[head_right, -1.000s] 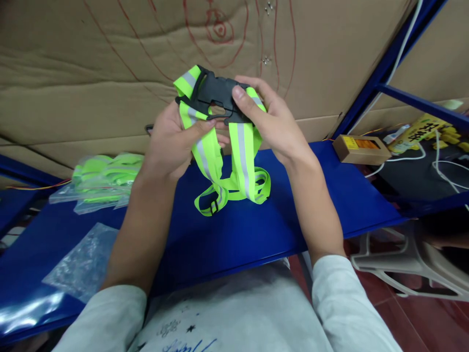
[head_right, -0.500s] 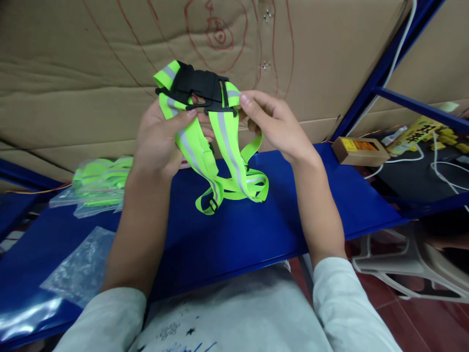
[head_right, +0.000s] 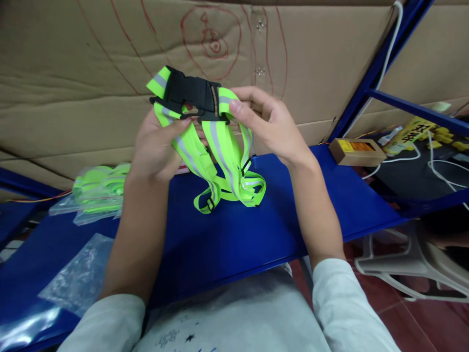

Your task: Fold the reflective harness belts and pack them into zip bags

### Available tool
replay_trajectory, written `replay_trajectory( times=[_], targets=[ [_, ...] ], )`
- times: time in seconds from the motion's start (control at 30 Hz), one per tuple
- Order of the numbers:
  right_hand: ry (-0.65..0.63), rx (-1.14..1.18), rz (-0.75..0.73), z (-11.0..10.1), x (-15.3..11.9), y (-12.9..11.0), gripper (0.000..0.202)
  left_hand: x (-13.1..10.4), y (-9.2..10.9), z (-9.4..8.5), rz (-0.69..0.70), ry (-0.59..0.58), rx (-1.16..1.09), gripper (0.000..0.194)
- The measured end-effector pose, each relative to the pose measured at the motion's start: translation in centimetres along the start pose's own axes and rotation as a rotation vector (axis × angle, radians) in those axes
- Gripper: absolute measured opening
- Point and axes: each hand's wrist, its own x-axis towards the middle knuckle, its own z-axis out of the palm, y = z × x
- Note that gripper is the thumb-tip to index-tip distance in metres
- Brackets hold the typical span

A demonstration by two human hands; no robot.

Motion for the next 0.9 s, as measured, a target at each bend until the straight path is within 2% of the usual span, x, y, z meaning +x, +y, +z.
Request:
replay_trajectory(
  times=[0.13,0.33,0.5,0.73,0.9],
  targets=[
    [0.029,0.066,0.091,0.0,-0.1,-0.5,0.047,-0.2,0.8,0.1,-0.098,-0.077,-0.052,0.028],
    [-0.145,0.193,0.243,0.3,-0.7,-0.6,0.044,-0.3,1.1,0.7,-0.205,-0.097,-0.086,0.017],
    [-0.261,0.274,0.195,0.4,-0.8,-0.5,0.044,-0.3,0.6,0.4,-0.204,-0.113,-0.081,0.017],
    [-0.14,0.148,0.044,0.7,-0.5,-0.8,0.045,-0.3,2.0,-0.8,-0.049,-0.095,0.031,0.025],
    [-0.117,0.143,0.111,1.8,-0.5,-0.4,0.036,-0.3,2.7,-1.2,-0.024,-0.093,0.074,0.031]
  ],
)
